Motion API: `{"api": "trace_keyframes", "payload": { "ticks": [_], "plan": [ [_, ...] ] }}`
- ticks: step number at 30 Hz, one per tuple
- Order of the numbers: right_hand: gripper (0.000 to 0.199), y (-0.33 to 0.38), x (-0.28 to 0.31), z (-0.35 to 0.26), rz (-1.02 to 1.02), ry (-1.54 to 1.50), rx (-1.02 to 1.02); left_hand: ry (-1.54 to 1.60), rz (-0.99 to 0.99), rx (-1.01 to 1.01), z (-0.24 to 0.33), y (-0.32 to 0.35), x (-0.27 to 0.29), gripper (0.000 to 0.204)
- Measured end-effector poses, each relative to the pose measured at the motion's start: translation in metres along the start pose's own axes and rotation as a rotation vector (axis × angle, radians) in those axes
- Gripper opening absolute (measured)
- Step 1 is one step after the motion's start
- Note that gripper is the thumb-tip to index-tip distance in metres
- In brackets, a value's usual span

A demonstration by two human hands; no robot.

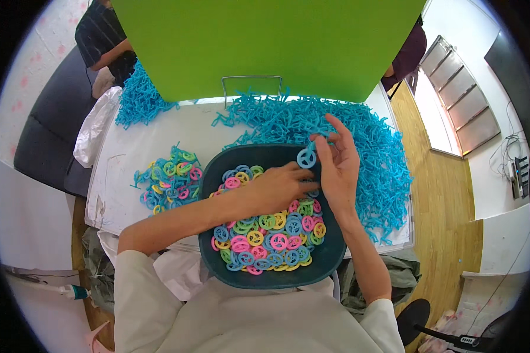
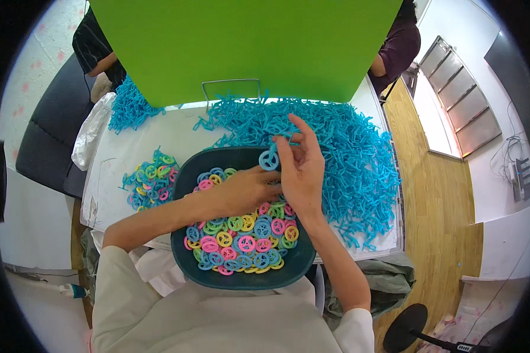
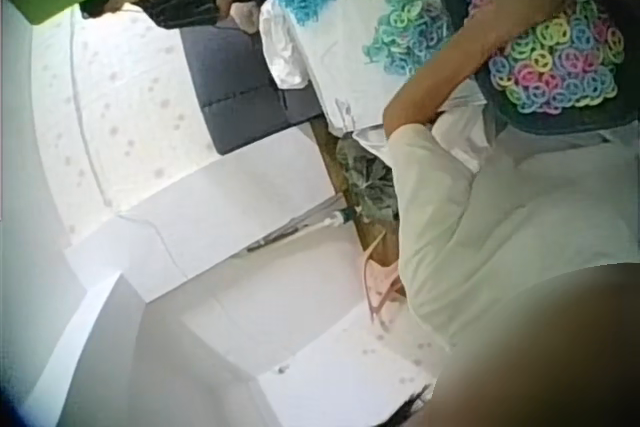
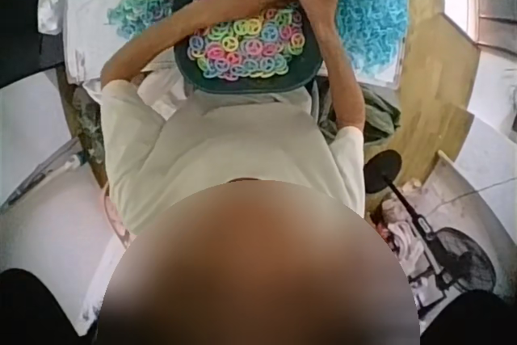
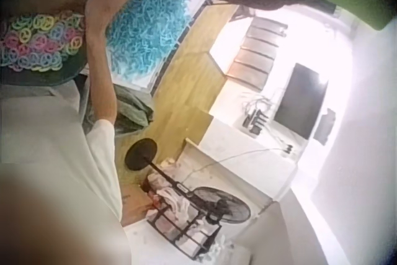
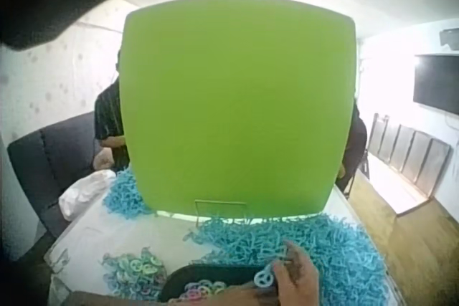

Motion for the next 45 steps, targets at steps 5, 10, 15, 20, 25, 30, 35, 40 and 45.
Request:
{"api": "trace_keyframes", "payload": {
  "ticks": [5, 10, 15, 20, 25, 30, 35, 40, 45],
  "plan": [
    [0.031, -0.002, 0.002, 0.006, -0.067, 0.139, 0.008, 0.045, -0.024, 0.017, -0.006, 0.000, -0.013, 0.028],
    [0.029, 0.001, 0.001, 0.004, -0.066, -0.008, -0.058, 0.390, 0.139, 0.321, -0.027, 0.010, 0.015, 0.019],
    [0.027, 0.002, 0.003, 0.004, -0.039, 0.072, 0.033, 0.792, 0.383, 0.597, -0.045, 0.030, 0.035, 0.014],
    [0.023, 0.004, 0.006, 0.006, 0.007, 0.179, 0.053, 0.799, 0.520, 0.653, -0.051, 0.041, 0.056, 0.014],
    [0.018, 0.003, 0.004, 0.012, 0.009, 0.339, 0.027, 1.010, 0.692, 0.621, -0.050, 0.044, 0.064, 0.014],
    [0.015, 0.007, -0.010, 0.011, -0.134, 0.301, -0.006, 0.995, 0.698, 0.606, -0.050, 0.039, 0.059, 0.017],
    [0.015, 0.009, -0.011, 0.005, -0.117, 0.416, 0.044, 1.051, 0.725, 0.668, -0.054, 0.044, 0.055, 0.016],
    [0.014, 0.012, -0.017, -0.001, -0.128, 0.483, 0.132, 1.087, 0.658, 0.645, -0.052, 0.042, 0.050, 0.011],
    [0.016, 0.011, -0.020, 0.004, -0.168, 0.417, -0.018, 1.014, 0.716, 0.638, -0.058, 0.047, 0.051, 0.009]
  ]
}}
Point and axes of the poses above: each hand's wrist, its own y-axis away from the middle knuckle, its own x-axis out of the back of the hand, z = x × y, the point moved 8 cm from there along -y, towards the middle knuckle, and after that the axes turned 14 degrees about -x, right-handed, at the moved point
